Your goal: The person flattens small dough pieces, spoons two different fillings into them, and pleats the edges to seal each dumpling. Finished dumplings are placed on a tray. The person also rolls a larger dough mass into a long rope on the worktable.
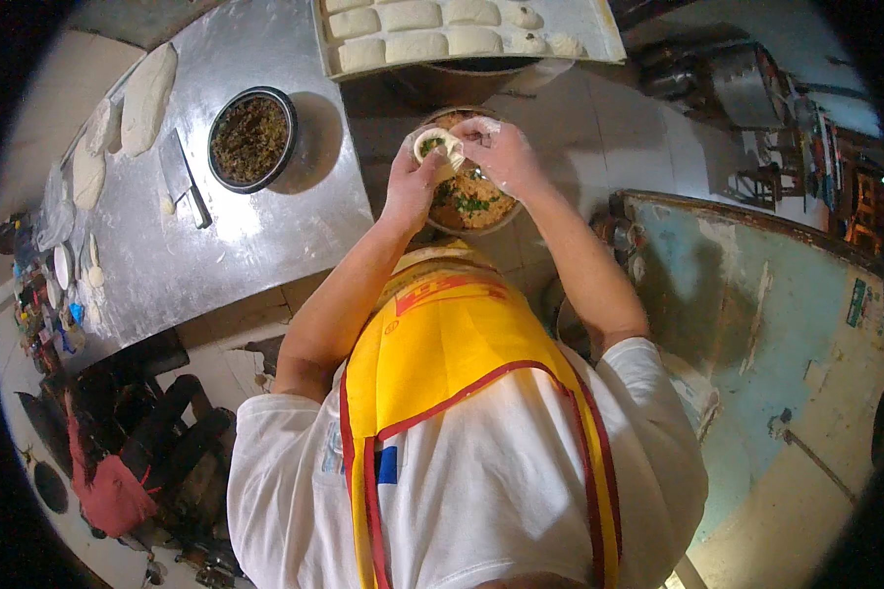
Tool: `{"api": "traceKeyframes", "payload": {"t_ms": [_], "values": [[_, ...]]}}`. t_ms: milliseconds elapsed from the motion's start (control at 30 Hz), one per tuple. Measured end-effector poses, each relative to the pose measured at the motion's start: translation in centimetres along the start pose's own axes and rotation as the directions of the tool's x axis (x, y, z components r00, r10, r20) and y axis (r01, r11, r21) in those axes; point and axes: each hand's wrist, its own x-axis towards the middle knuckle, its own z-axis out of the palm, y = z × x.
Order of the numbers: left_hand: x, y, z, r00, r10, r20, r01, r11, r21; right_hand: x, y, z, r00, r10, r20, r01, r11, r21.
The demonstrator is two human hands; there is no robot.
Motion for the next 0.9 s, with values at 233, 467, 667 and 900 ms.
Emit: {"api": "traceKeyframes", "payload": {"t_ms": [233, 467, 667, 900], "values": [[0.3, 1.5, 0.1, 0.986, -0.002, 0.170, -0.043, 0.964, 0.264, 0.5, 0.2, -0.7, 0.908, -0.417, 0.041, 0.402, 0.836, -0.374], [0.7, 1.1, 0.7, 0.998, -0.069, -0.006, 0.069, 0.996, -0.058, 0.4, -0.4, -0.3, 0.995, -0.098, 0.020, 0.100, 0.987, -0.123], [1.3, 0.4, 0.6, 0.997, 0.009, 0.076, -0.019, 0.992, 0.126, 0.2, -0.8, -1.1, 0.947, -0.322, -0.012, 0.297, 0.887, -0.353], [1.5, 0.5, 1.2, 0.994, -0.055, 0.094, 0.050, 0.997, 0.051, 0.3, -1.2, -1.3, 0.965, -0.264, 0.001, 0.244, 0.890, -0.385]]}}
